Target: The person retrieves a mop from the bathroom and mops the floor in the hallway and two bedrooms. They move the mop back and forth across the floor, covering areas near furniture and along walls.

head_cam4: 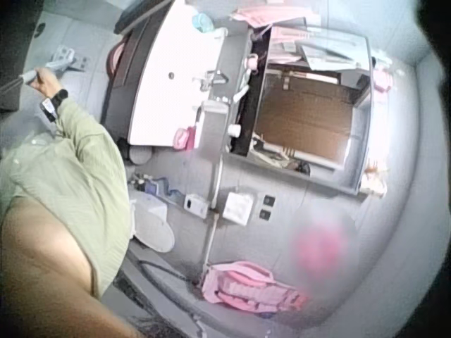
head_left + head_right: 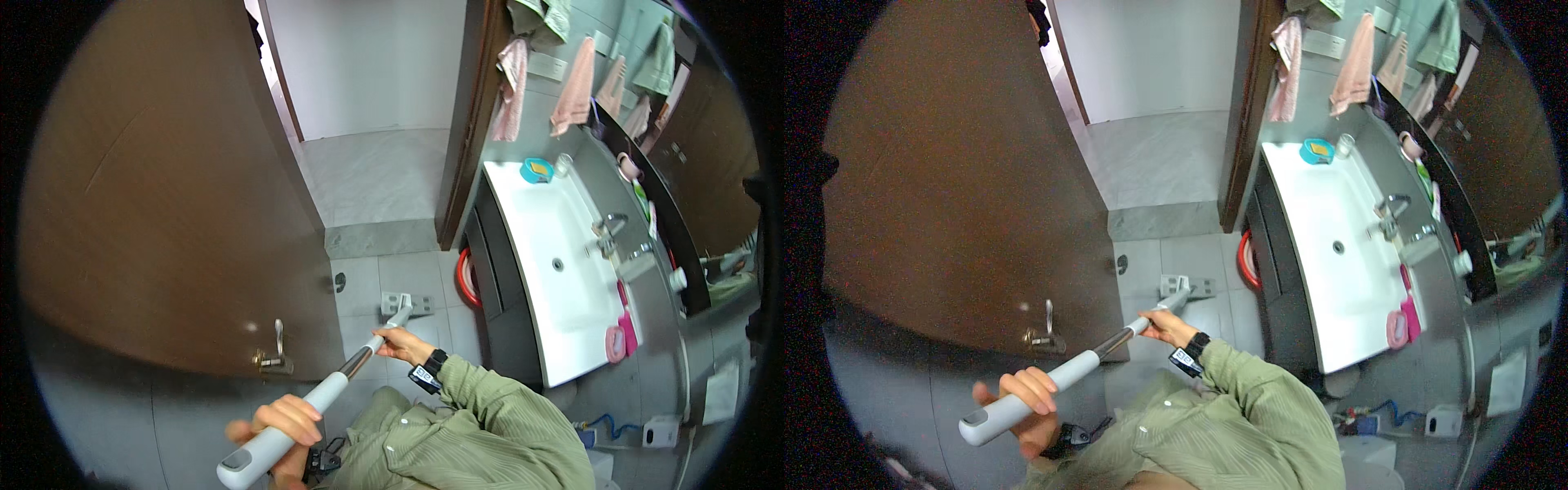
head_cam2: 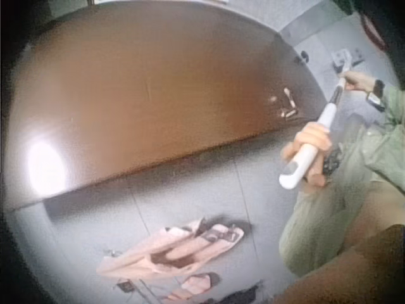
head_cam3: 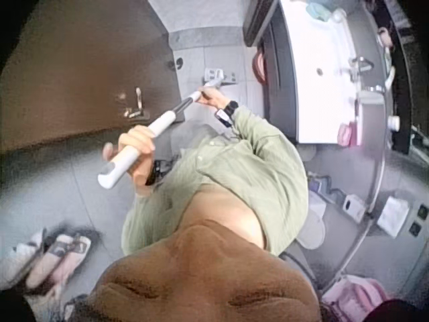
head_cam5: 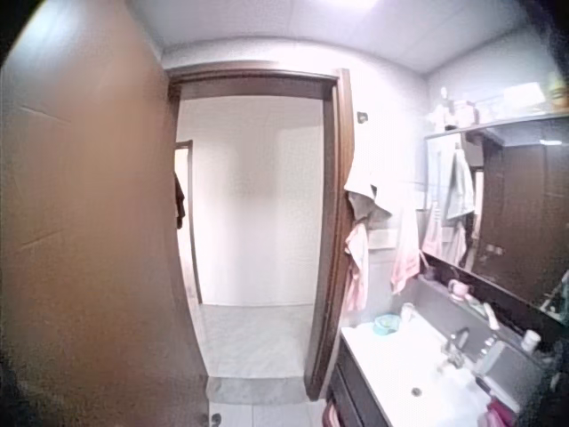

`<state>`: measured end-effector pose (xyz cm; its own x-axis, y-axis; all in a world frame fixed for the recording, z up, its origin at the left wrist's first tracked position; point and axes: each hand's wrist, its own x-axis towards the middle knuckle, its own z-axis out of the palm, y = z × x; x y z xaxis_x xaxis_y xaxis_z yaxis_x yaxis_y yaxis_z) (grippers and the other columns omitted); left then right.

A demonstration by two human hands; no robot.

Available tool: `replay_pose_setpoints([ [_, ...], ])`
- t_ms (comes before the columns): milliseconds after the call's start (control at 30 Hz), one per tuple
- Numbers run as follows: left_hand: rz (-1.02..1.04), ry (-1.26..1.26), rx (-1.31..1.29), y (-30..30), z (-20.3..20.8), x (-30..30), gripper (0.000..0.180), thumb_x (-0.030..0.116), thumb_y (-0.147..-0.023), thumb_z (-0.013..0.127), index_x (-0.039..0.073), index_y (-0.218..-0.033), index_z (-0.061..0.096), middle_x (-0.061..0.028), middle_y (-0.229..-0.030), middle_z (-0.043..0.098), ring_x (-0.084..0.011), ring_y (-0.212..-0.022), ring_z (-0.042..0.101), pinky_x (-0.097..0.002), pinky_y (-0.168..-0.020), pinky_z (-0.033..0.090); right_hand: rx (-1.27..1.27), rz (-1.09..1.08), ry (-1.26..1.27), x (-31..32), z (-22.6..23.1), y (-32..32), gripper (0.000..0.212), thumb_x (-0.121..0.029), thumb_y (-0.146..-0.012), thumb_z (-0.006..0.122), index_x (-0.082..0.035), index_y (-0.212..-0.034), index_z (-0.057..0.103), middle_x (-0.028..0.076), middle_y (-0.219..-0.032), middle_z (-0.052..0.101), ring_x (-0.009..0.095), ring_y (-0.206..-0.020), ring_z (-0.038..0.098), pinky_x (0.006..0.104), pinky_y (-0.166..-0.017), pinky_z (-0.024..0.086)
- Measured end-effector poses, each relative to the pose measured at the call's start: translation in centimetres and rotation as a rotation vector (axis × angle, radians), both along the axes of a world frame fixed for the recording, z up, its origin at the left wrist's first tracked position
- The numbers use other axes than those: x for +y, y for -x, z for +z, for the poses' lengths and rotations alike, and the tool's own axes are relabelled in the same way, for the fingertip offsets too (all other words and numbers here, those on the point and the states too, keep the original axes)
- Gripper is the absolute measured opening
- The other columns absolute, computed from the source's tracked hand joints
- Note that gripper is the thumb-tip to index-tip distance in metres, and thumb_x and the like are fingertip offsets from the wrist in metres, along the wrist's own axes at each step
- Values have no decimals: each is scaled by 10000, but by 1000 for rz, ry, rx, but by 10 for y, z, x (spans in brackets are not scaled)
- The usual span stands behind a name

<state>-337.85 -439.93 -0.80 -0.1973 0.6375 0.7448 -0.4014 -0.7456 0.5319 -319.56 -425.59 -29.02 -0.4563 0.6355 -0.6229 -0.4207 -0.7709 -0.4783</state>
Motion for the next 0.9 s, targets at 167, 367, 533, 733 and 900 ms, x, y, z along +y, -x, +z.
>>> replay_pose_setpoints([
  [167, 171, 117, 289, 28, -1, 76, 654, 751, -797, 511, 98, -764, 483, -50, -704, 505, -188, -626, 558, -452, -802, 474, -210, -16, -88, 135, -12, 9, 312, -150, -887, 632, 66, -1054, 480, 114, -918, 591, 200, -737, 658, 321, -653, 618],
  [367, 250, 358, 311, 43, -34, 204, 741, 710, -909, 187, 96, -590, 453, -72, -582, 478, -224, -499, 485, -565, -837, 444, -113, -147, -56, 303, -40, 42, 251, -120, -923, 579, 49, -1054, 448, 132, -893, 608, 256, -809, 672, 369, -674, 610],
  [533, 488, 618, 155, 45, -60, 317, 513, 450, -922, 286, 58, -628, 440, -117, -664, 504, -236, -663, 516, -494, -882, 410, -50, -162, 99, 410, -77, 90, 228, -135, -956, 510, 49, -1056, 420, 148, -849, 585, 321, -737, 665, 445, -661, 614],
  [733, 374, 579, 494, 51, -93, 424, 436, 396, -962, 349, 69, -692, 450, -86, -713, 517, -226, -670, 515, -442, -855, 437, -45, -124, 308, 520, -127, 111, 119, -82, -950, 394, -1, -1037, 392, 175, -924, 446, 341, -774, 558, 512, -706, 545],
  [900, 472, 669, 387, 35, -111, 516, 391, 356, -945, 428, 53, -702, 464, -79, -702, 520, -200, -657, 511, -426, -782, 450, 167, -144, 266, 606, -145, 104, 264, -131, -944, 494, 41, -1122, 402, 192, -979, 509, 324, -907, 560, 477, -821, 490],
])
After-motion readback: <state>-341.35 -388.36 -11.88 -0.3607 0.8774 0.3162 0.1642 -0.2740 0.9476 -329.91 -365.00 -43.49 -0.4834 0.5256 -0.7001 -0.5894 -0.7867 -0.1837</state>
